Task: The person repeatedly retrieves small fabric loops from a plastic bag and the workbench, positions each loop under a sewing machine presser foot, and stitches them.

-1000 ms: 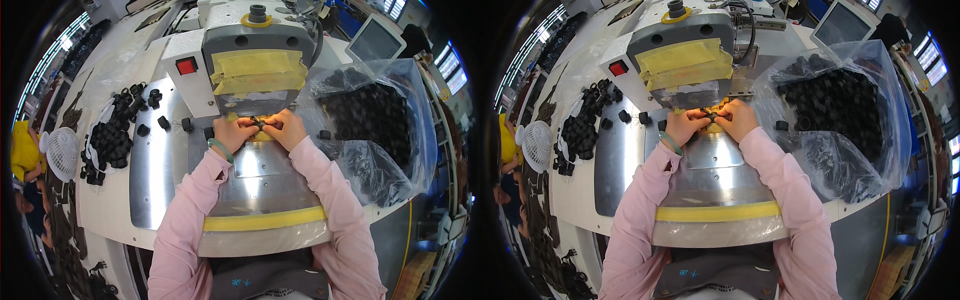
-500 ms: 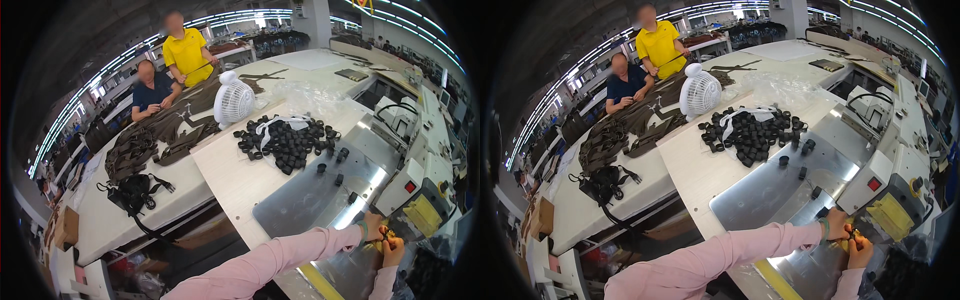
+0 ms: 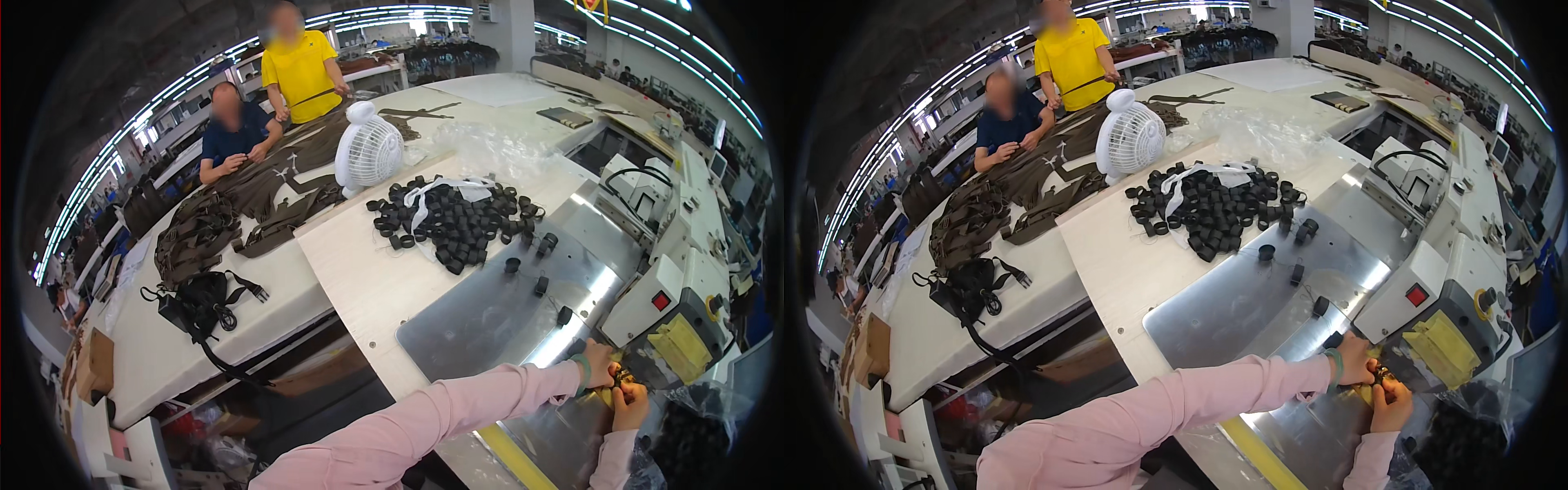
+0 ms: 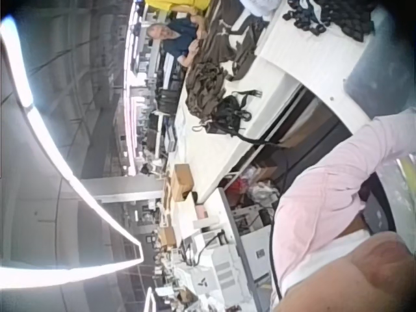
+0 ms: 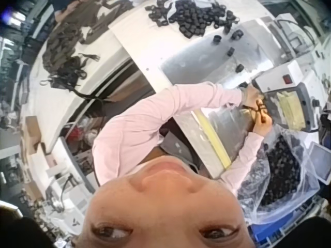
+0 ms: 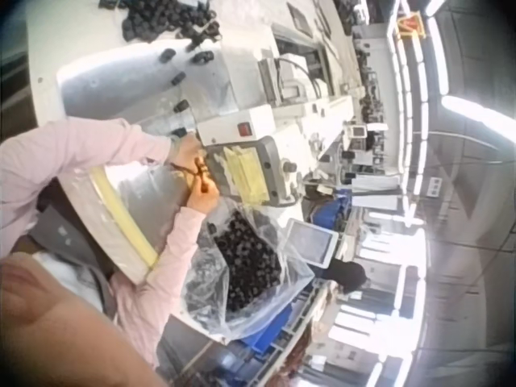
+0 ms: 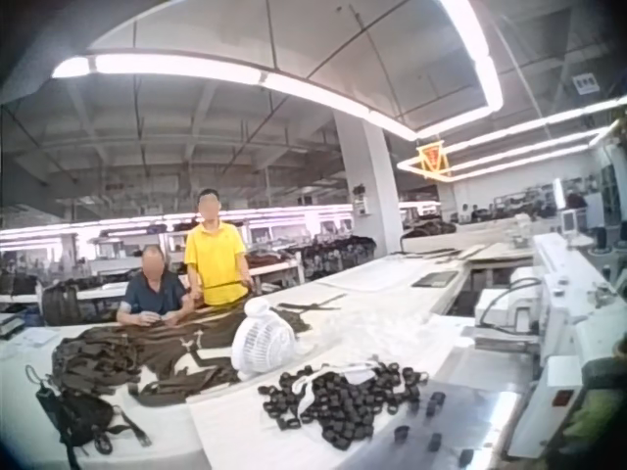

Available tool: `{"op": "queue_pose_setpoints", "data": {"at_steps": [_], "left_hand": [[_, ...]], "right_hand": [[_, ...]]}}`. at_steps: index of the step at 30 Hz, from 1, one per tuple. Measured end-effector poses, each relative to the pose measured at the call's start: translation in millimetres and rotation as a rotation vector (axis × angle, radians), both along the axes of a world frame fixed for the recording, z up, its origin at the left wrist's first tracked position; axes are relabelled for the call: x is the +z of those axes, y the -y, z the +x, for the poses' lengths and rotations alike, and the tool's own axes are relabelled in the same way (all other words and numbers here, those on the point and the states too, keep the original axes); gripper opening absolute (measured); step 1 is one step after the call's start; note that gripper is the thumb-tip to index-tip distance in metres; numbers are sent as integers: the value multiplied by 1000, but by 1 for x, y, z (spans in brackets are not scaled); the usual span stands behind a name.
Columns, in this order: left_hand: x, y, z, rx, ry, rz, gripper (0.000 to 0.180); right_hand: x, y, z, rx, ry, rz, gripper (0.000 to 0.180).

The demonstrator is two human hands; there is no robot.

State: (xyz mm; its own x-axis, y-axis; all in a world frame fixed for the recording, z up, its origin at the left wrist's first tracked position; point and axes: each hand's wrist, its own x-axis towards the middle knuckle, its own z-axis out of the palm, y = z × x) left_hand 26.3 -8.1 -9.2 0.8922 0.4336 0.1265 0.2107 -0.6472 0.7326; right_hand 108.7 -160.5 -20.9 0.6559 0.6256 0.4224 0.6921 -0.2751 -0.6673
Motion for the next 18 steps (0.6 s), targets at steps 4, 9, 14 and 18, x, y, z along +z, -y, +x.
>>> {"op": "queue_pose_setpoints", "data": {"at_steps": [4,9,14,18], "left_hand": [[-9,-2,1,-39,17,38,35],[-8,-2,-13,-196,150,55,26],[5,-32,-44,-507,55,20,30],[14,-39,-57,-520,81,-160,31]], "right_hand": [[3,-2,-8,20,21,36,15],[16,0,-28,8,-57,-41,18],[29,-6,-72,131,-102,-121,23],[28,-9,-74,155,-77,-104,22]]}}
